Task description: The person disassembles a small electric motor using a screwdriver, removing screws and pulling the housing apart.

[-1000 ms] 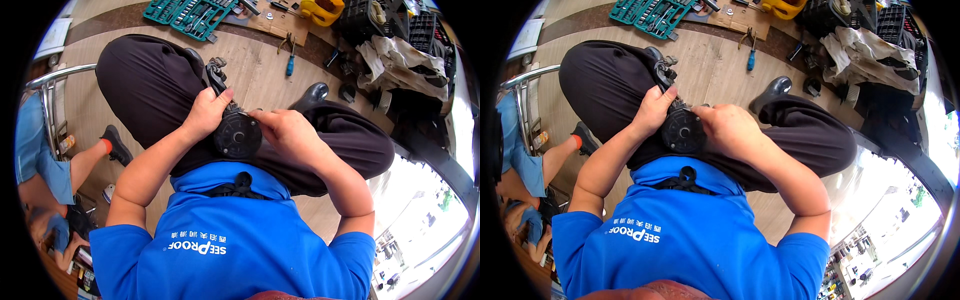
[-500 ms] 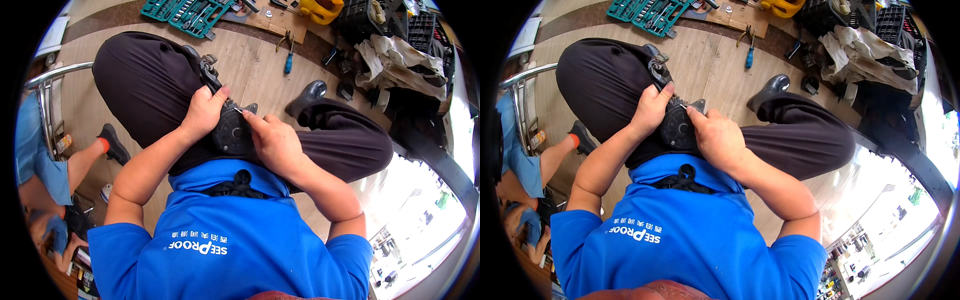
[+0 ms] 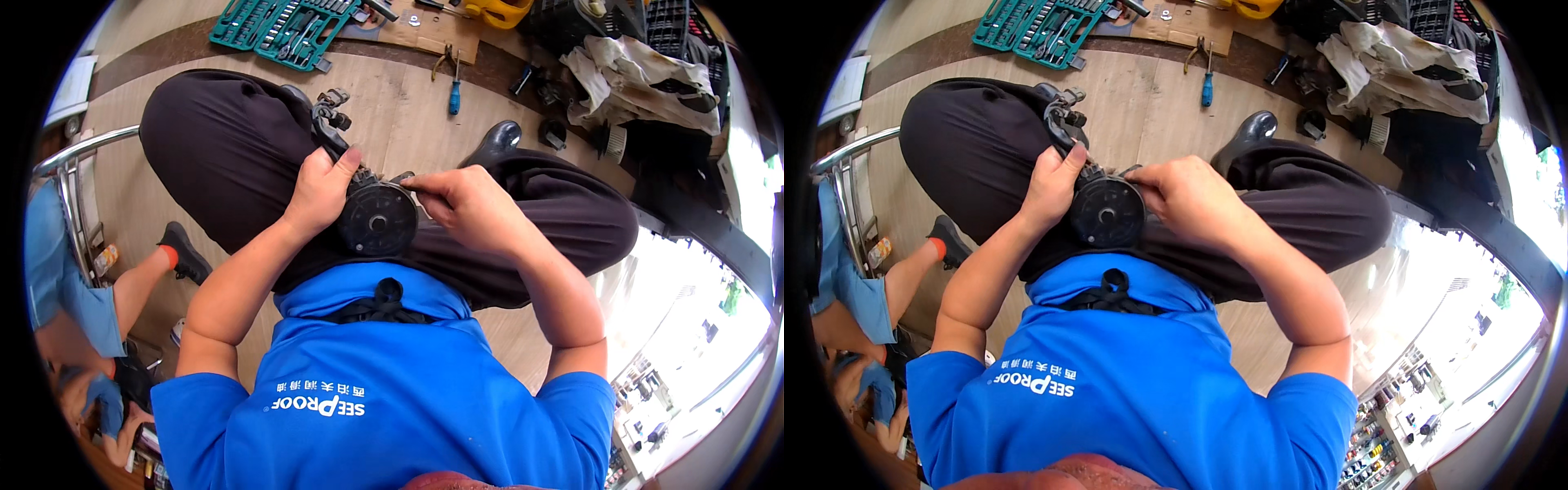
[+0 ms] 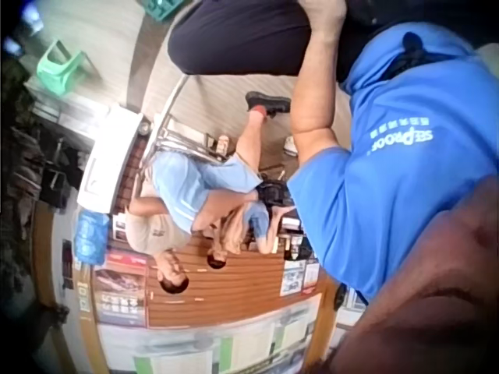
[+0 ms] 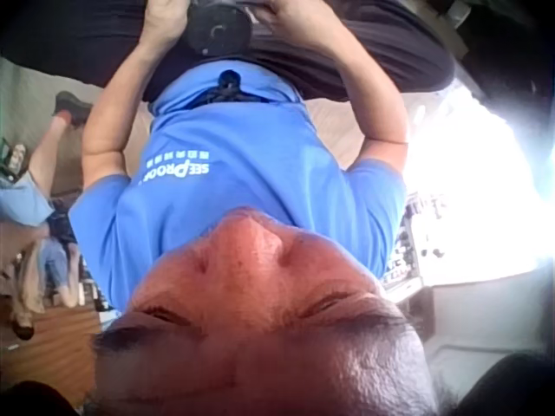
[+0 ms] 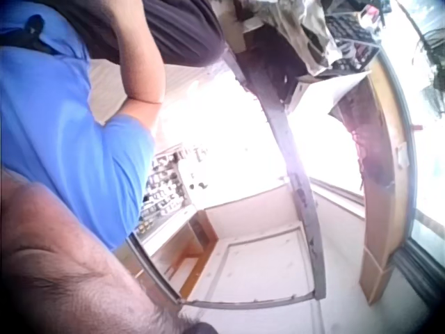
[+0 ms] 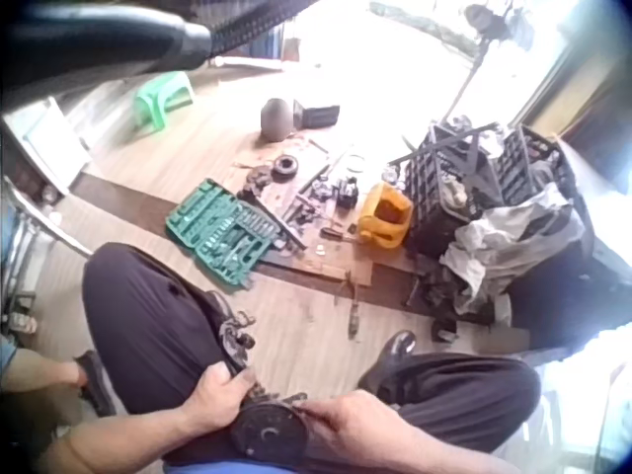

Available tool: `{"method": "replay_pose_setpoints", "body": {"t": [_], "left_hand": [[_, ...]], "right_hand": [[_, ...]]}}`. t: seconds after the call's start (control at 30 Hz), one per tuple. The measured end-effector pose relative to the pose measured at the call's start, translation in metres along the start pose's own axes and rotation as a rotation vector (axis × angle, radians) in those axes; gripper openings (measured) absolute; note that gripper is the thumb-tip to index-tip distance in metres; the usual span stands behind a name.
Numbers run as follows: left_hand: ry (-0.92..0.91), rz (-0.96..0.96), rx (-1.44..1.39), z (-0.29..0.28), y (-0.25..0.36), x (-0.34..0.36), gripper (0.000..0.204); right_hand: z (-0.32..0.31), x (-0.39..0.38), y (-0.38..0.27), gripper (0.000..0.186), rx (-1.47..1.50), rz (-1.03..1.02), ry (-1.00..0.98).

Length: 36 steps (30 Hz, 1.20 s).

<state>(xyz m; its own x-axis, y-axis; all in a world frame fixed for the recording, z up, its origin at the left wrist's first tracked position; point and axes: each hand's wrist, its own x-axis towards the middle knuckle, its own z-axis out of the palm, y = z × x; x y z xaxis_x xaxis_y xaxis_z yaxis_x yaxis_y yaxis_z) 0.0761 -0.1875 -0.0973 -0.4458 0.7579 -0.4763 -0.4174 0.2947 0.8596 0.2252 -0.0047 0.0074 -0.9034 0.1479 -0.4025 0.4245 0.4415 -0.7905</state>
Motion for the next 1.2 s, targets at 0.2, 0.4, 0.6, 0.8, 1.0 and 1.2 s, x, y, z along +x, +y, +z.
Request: {"method": "replay_pose_setpoints", "body": {"t": [0.2,0.4,0.6,0.8,1.0,1.2], "left_hand": [[-0.107,0.016,-0.058,-0.004,0.004,-0.004,0.036],[-0.048,0.04,0.033,-0.006,-0.003,-0.002,0.036],[0.012,0.019,0.107,-0.011,-0.008,-0.001,0.035],[0.015,-0.029,0.096,-0.012,-0.014,0.002,0.034],[0.131,-0.008,0.189,-0.011,-0.025,0.005,0.041],[0.114,0.055,0.088,-0.003,-0.019,0.004,0.044]], "right_hand": [[-0.012,0.018,0.004,0.025,-0.117,-0.065,-0.135],[0.004,0.019,0.006,0.019,-0.169,-0.072,-0.086],[0.035,0.006,0.006,0.024,0.075,0.07,0.093],[0.045,0.0,0.008,0.025,0.131,0.123,0.145],[0.058,-0.002,0.01,0.025,0.088,0.066,0.231],[0.018,0.004,0.012,0.024,0.024,0.09,0.029]]}}
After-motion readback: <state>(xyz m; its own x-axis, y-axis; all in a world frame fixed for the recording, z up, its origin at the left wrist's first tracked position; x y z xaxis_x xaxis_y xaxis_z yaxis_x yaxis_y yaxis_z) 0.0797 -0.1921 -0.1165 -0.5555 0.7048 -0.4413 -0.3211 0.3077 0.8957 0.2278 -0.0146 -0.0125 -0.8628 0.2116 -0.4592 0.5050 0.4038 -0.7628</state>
